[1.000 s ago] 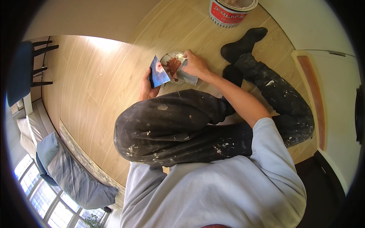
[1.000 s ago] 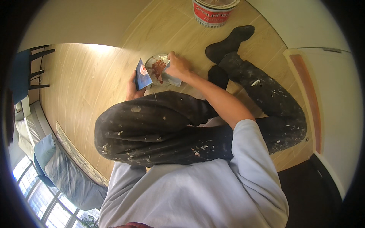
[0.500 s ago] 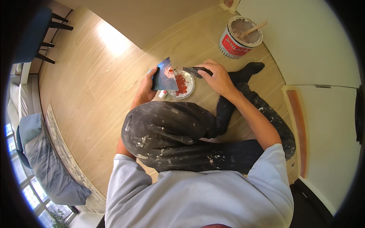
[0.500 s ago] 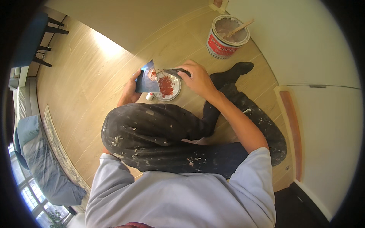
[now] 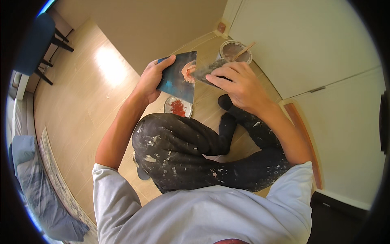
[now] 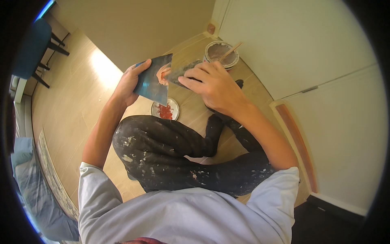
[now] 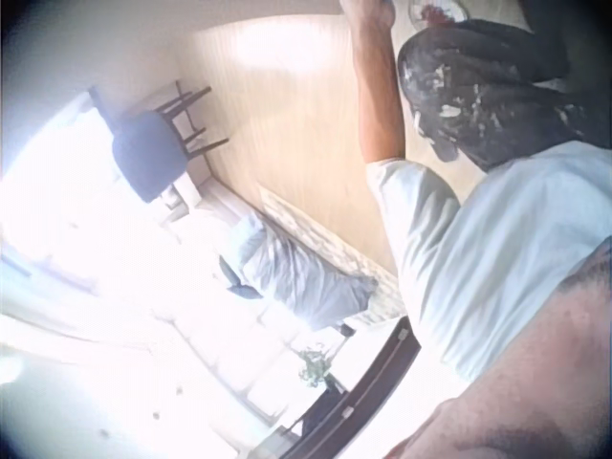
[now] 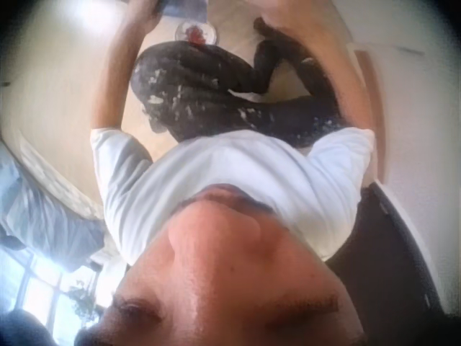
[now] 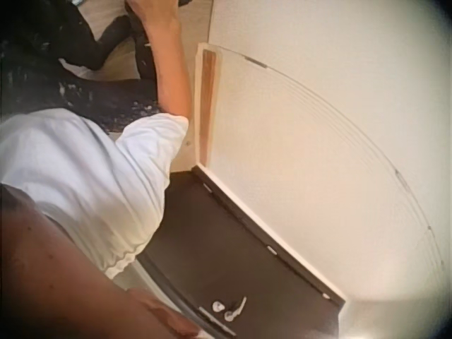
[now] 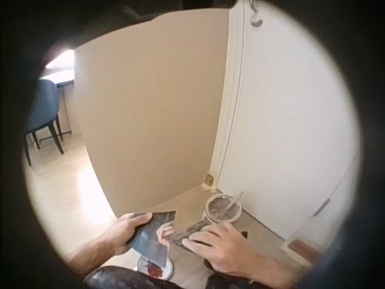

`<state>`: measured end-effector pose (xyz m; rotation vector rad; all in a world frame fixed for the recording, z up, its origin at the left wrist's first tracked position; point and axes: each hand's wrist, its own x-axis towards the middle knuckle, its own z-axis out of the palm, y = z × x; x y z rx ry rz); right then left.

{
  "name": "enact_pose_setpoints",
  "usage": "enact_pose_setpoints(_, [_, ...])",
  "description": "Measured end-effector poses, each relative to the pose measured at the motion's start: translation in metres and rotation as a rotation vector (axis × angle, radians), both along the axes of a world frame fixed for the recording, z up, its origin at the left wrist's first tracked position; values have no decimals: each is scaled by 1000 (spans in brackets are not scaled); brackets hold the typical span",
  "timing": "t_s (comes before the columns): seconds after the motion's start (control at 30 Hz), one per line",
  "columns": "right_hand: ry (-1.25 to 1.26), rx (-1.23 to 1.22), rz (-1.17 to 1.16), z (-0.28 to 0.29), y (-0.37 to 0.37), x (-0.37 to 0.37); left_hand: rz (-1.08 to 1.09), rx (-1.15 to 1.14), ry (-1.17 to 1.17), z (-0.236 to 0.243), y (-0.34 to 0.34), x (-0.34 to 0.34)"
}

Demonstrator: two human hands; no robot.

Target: The person sits on the floor and uses a sanding block to smooth the wall surface near the baseboard. They repeatedly scrape a putty knife against a hawk to remove excess material before applying it to the wall and sanding the area.

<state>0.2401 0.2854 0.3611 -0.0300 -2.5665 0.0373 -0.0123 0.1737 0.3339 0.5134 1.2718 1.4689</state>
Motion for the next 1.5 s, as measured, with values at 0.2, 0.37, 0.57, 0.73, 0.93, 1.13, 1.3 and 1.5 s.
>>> enact_pose_setpoints(0.2, [117, 127, -70, 58, -36, 56, -167, 48, -201, 58, -5, 56])
enact_pose_setpoints(0.37, [205, 179, -124, 85, -71, 123, -266, 5, -292, 91, -22, 108])
enact_pose_setpoints(0.57, [392, 234, -224, 78, -101, 165, -437, 72, -340, 126, -33, 171])
enact_pose_setpoints(0.73, [334, 245, -308, 78, -122, 212, -501, -28, -326, 122, -36, 195])
enact_pose_setpoints(0.93, [211, 330, -452, 95, -166, 266, -631, -13, -322, 115, -47, 225])
enact_pose_setpoints(1.13, [341, 347, -525, 84, -214, 276, -760, 35, -422, 93, -61, 265])
enact_pose_setpoints(1.3, [372, 384, -698, 37, -207, 295, -733, 47, -508, 80, -62, 274])
enact_pose_setpoints(1.5, [444, 179, -686, 6, -180, 228, -554, 117, -562, 74, -59, 223])
